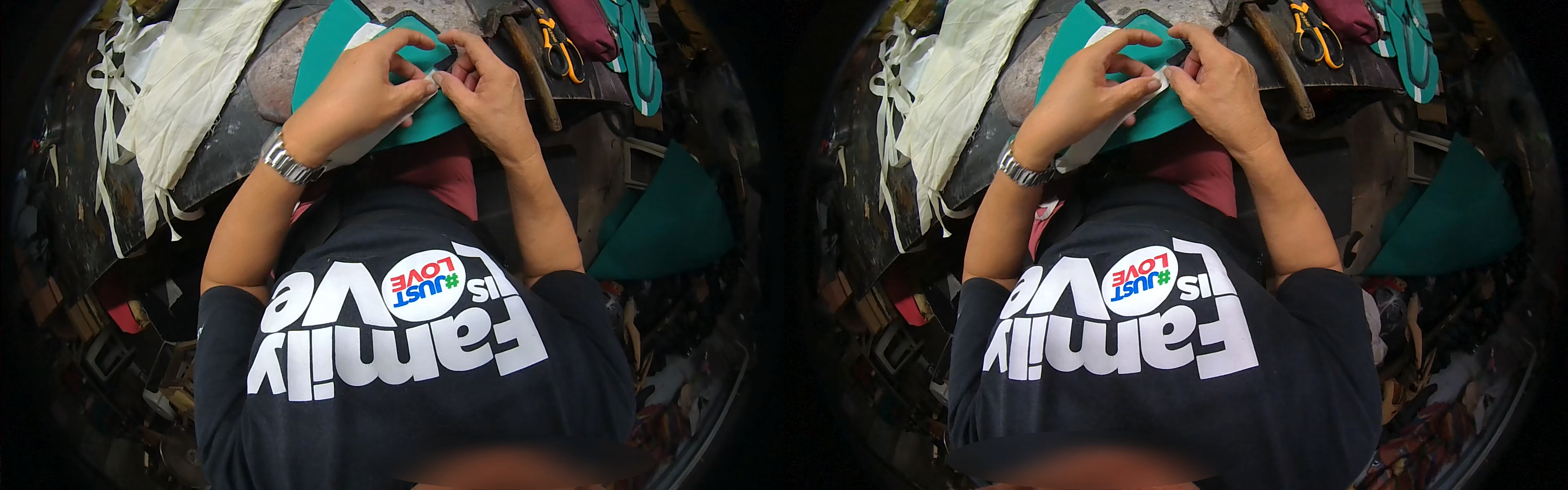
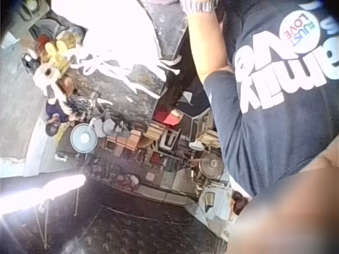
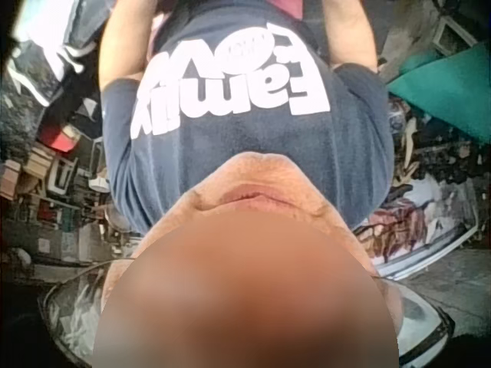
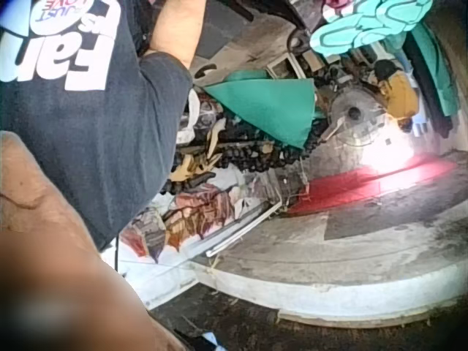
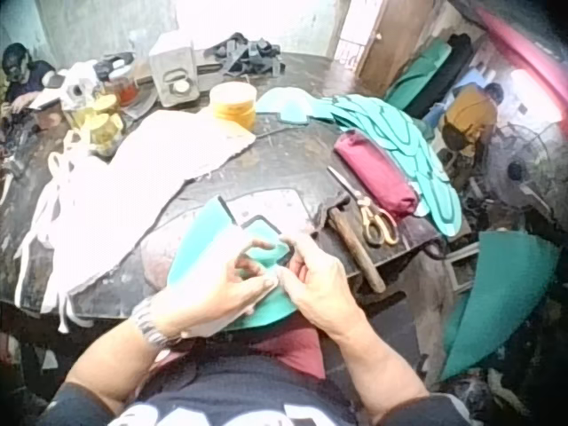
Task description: The person cuts a white woven fabric into narrow strips using yellow-handled scissors, then places the strips onto green fabric pieces on a workbench. The person trims the white strips to fit the green pieces and continues assembling the components.
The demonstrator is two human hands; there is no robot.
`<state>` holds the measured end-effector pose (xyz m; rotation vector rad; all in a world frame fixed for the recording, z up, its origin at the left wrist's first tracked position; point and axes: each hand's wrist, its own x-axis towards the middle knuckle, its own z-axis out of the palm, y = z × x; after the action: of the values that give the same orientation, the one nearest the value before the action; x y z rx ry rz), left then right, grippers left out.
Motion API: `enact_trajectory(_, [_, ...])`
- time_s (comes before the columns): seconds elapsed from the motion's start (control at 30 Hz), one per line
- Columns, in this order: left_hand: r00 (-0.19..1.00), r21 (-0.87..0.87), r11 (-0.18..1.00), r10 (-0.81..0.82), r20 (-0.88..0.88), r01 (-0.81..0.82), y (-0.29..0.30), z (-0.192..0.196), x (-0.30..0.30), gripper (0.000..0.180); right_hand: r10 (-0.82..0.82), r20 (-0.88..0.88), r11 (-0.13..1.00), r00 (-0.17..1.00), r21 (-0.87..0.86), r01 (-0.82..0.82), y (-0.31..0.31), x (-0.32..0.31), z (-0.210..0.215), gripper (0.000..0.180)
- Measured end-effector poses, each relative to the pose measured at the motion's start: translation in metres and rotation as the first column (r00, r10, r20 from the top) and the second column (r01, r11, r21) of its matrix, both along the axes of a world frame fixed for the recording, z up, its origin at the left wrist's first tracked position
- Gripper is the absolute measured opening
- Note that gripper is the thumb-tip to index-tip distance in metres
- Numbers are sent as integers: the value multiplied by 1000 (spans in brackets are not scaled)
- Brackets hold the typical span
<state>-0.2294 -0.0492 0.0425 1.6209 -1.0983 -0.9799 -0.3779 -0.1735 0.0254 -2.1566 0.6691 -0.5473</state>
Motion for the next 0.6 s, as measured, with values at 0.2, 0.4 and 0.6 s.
enact_trajectory(0.2, [997,100,993,59,49,-64,38,26,8,44,-4,-14,1000,1000,-5,4,3,-2,-1,41])
enact_trajectory(0.4, [988,99,991,79,134,-93,57,14,6,36,89,100,994,991,-70,-83,1,-2,-12,24])
enact_trajectory(0.6, [973,25,992,118,198,-126,60,2,3,30,154,145,984,977,-115,-138,0,-8,-18,20])
